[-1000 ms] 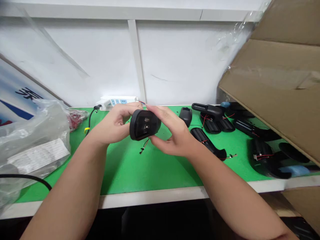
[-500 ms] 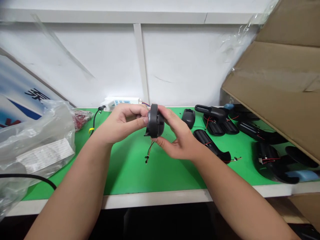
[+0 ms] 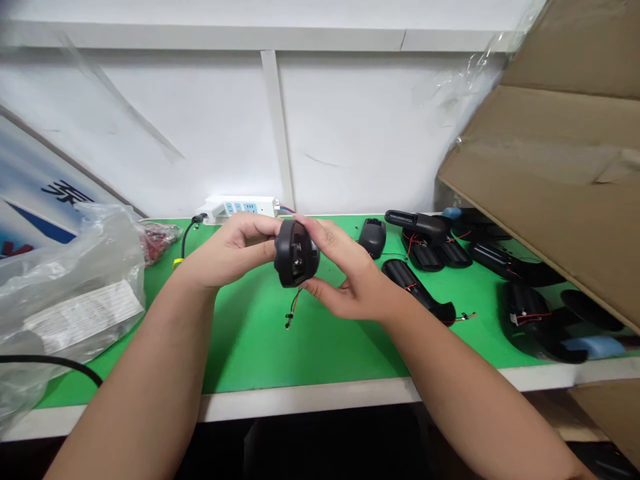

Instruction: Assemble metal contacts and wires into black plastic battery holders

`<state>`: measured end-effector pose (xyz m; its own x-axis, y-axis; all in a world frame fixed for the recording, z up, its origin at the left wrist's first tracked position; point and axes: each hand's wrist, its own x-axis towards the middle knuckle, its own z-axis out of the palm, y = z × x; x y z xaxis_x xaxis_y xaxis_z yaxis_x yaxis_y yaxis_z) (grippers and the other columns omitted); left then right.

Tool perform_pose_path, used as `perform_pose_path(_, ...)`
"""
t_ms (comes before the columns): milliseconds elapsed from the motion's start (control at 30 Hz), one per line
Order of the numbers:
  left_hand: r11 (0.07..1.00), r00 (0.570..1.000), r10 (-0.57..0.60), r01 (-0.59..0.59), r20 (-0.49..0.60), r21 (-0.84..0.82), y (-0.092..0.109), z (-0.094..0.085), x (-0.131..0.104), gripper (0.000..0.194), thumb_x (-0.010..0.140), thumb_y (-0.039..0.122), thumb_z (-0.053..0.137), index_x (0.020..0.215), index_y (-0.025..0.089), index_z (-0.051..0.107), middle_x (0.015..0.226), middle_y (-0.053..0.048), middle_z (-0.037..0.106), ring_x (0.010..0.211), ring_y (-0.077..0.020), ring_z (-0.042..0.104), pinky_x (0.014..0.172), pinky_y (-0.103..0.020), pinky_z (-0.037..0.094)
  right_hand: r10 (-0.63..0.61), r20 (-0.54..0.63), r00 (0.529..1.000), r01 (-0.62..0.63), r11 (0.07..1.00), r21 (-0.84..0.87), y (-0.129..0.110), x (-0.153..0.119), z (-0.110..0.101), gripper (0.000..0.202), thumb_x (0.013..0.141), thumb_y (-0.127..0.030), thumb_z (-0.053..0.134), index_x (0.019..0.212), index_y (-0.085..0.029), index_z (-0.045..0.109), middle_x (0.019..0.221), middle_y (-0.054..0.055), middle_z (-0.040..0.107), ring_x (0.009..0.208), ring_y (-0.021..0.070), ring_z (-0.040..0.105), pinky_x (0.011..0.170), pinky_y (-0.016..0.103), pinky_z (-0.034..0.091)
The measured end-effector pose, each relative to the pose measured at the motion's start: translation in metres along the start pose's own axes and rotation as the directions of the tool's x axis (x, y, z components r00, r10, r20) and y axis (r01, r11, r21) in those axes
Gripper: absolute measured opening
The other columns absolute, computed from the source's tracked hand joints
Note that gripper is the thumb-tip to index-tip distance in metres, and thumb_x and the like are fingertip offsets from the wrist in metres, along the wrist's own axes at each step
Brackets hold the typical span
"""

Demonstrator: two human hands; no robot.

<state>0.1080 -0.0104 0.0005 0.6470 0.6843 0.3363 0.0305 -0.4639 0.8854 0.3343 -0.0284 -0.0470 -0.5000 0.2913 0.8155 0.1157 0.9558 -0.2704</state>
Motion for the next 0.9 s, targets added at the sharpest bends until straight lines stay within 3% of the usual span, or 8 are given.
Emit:
perform_pose_path(100,1.000,1.000,-0.016,0.016,0.015,0.009,-0.001,-0.001,0.001,0.045,0.089,0.059,0.074,0.080,0.015,0.073,0.080,-0.006,0.073,0.077,-0.0165,0.066,0.071,-0.028,0.055,-0.012,-0.004,1.000,0.012,1.000,0.027,0.002,0.000,0.002,0.076,0.089,-0.016,0.076,0.158,-0.029,0.048,0.154,0.014,0.059,0.146,0.0320,0.053,0.120,0.057,0.048)
perform_pose_path(267,0.999,0.999,-0.024,0.025,0.033,-0.048,-0.007,-0.002,0.002,0.040,0.083,0.055,0.082,0.081,0.015,0.078,0.082,-0.006,0.074,0.069,-0.0142,0.063,0.065,-0.026,0.053,-0.044,-0.004,0.999,0.044,0.996,0.073,0.005,-0.002,0.006,0.094,0.091,-0.019,0.075,0.169,-0.035,0.025,0.161,0.013,0.052,0.148,0.0307,0.052,0.120,0.058,0.047)
perform_pose_path(500,0.995,0.996,-0.058,0.063,0.061,-0.079,-0.008,-0.003,0.002,0.033,0.081,0.052,0.084,0.079,0.019,0.083,0.071,-0.002,0.069,0.063,-0.0119,0.056,0.062,-0.026,0.053,-0.026,0.009,1.000,0.024,0.991,0.134,0.003,-0.003,0.005,0.090,0.093,-0.019,0.075,0.168,-0.036,0.029,0.161,0.011,0.052,0.146,0.0283,0.053,0.121,0.054,0.047)
perform_pose_path(700,0.995,0.994,-0.078,0.083,0.080,-0.053,-0.018,-0.007,-0.001,0.036,0.080,0.051,0.085,0.070,0.018,0.077,0.063,0.000,0.060,0.059,-0.0114,0.049,0.055,-0.026,0.046,-0.012,0.042,0.999,0.005,0.986,0.166,0.002,-0.001,0.001,0.089,0.094,-0.022,0.074,0.168,-0.042,0.027,0.162,0.008,0.052,0.147,0.0273,0.053,0.121,0.054,0.047)
perform_pose_path(900,0.993,1.000,0.001,0.001,0.015,-0.116,-0.026,0.006,0.005,0.039,0.084,0.057,0.079,0.078,0.018,0.078,0.079,-0.003,0.070,0.076,-0.0156,0.063,0.070,-0.028,0.055,0.073,0.068,0.995,-0.090,0.950,0.298,0.001,-0.003,-0.004,0.087,0.094,-0.019,0.074,0.166,-0.041,0.032,0.165,0.005,0.047,0.153,0.0228,0.046,0.129,0.048,0.039)
